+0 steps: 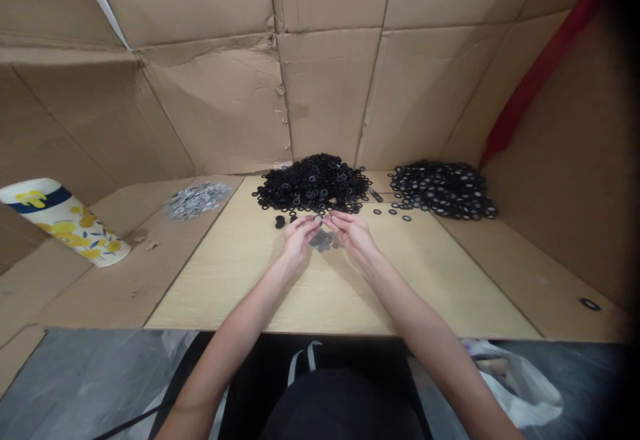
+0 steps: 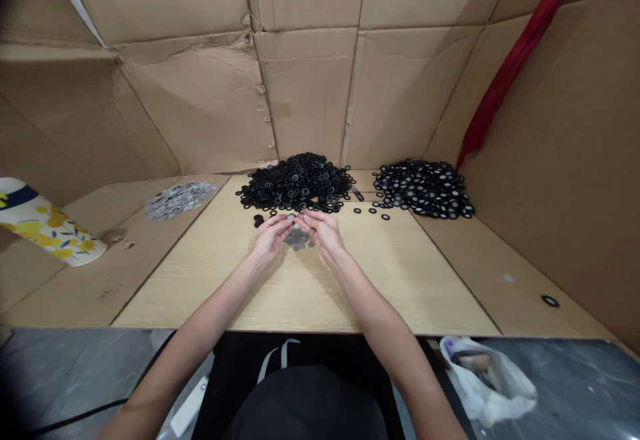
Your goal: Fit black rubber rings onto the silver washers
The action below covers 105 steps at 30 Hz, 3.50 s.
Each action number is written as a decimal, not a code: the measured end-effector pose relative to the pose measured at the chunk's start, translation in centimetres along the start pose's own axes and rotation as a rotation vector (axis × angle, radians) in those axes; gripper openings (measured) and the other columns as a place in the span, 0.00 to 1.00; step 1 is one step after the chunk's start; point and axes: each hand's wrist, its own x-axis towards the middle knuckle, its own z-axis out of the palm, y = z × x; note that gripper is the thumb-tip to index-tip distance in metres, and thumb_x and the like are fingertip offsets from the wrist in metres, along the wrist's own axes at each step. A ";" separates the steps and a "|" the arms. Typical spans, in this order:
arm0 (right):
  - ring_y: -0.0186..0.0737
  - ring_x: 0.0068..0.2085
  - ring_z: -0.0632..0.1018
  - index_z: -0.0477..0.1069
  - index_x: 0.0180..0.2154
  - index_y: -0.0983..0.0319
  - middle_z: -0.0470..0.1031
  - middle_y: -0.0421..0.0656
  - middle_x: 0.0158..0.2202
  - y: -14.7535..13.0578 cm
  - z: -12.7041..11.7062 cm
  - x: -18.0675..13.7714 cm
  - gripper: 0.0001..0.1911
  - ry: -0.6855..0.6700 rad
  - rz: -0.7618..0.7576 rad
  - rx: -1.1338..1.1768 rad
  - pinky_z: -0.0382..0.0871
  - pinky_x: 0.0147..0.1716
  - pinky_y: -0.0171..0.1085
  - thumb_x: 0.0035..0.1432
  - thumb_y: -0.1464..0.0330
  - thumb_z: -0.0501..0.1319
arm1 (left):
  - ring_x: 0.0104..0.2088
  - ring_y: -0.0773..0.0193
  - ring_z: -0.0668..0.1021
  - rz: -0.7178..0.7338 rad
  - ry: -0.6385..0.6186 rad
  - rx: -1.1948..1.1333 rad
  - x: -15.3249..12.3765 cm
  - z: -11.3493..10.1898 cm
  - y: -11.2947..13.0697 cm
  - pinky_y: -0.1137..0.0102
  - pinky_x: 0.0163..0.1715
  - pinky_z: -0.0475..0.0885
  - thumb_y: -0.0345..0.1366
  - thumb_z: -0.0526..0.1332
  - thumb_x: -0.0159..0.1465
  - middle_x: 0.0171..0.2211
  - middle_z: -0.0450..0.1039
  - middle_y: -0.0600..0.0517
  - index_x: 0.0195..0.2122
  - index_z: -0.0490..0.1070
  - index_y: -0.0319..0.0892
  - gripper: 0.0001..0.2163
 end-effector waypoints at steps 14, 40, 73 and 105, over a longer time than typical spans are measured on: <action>0.36 0.38 0.78 0.72 0.28 0.65 0.77 0.45 0.31 -0.2 0.0 -0.1 0.12 -0.025 -0.002 0.014 0.72 0.44 0.35 0.48 0.83 0.55 | 0.29 0.69 0.76 -0.020 0.025 0.005 0.1 0.1 0.0 0.68 0.43 0.66 0.22 0.66 0.43 0.26 0.73 0.52 0.26 0.70 0.37 0.10; 0.28 0.25 0.74 0.70 0.29 0.64 0.76 0.39 0.25 -0.2 -0.4 0.0 0.12 0.074 -0.026 -0.123 0.68 0.23 0.26 0.38 0.77 0.66 | 0.30 0.68 0.76 -0.046 0.035 -0.001 0.1 0.1 0.0 0.68 0.43 0.67 0.22 0.67 0.42 0.26 0.74 0.51 0.25 0.71 0.35 0.09; 0.34 0.30 0.78 0.71 0.31 0.63 0.76 0.41 0.24 -0.4 -0.5 0.2 0.04 0.066 -0.095 -0.162 0.69 0.32 0.31 0.50 0.70 0.61 | 0.29 0.69 0.76 -0.033 0.016 0.002 0.1 0.1 0.0 0.70 0.41 0.68 0.24 0.67 0.42 0.26 0.74 0.52 0.26 0.71 0.37 0.10; 0.34 0.25 0.74 0.67 0.30 0.62 0.73 0.38 0.21 0.4 -1.2 1.0 0.18 -0.089 -0.117 -0.521 0.68 0.29 0.36 0.33 0.69 0.68 | 0.23 0.66 0.74 0.056 -0.077 0.472 -0.9 0.7 0.2 0.69 0.27 0.68 0.27 0.67 0.39 0.20 0.73 0.50 0.25 0.72 0.35 0.11</action>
